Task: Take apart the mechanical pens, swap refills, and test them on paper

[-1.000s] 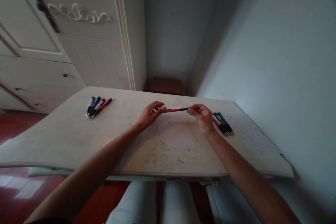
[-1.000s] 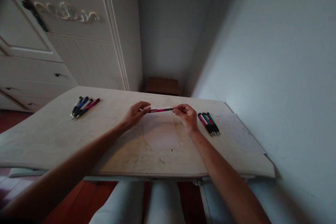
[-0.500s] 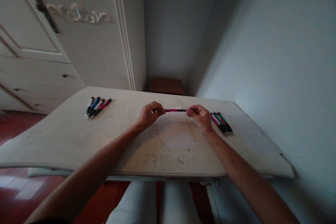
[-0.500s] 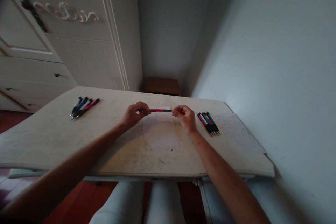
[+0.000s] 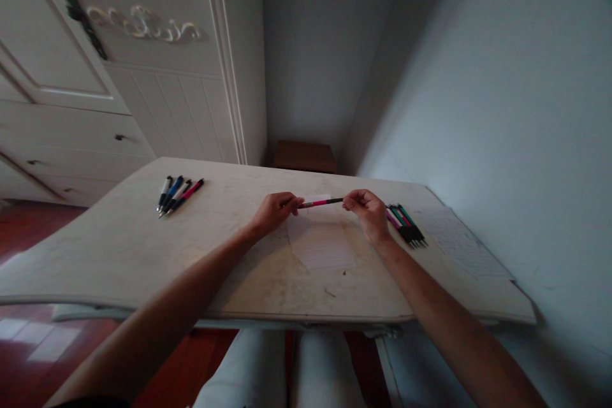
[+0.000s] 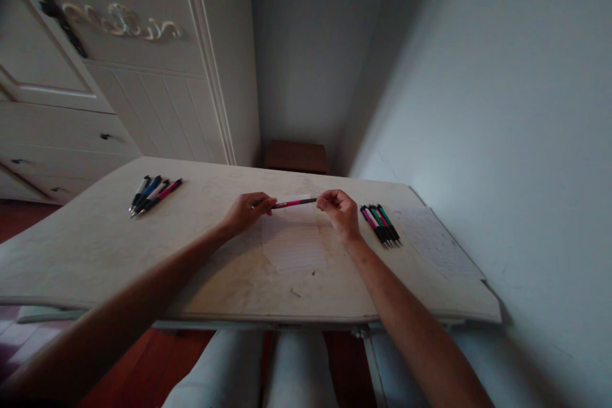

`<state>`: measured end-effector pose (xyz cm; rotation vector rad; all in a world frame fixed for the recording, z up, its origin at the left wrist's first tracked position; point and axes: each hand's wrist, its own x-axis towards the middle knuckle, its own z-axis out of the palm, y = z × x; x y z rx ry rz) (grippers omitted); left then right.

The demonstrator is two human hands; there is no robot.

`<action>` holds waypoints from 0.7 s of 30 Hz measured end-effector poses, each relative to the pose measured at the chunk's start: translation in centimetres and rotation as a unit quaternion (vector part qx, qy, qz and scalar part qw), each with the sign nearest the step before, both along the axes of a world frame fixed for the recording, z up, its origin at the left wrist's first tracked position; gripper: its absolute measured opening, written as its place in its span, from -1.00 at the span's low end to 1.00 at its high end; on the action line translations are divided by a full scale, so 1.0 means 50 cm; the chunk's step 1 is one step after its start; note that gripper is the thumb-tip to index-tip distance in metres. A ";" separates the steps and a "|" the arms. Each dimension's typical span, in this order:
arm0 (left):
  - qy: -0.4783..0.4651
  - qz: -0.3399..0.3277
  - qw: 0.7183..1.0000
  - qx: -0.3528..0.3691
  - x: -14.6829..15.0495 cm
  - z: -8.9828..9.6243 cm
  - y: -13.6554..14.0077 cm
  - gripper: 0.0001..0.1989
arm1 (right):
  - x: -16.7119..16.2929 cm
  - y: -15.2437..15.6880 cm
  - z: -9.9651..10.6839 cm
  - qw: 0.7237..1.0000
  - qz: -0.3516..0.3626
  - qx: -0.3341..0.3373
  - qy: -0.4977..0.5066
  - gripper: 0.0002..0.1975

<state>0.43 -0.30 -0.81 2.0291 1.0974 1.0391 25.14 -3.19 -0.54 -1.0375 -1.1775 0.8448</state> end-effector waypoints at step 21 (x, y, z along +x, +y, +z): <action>-0.052 -0.022 0.998 0.009 0.000 0.002 0.000 -0.76 | 0.002 0.000 0.001 1.000 -0.011 0.010 0.004 -0.80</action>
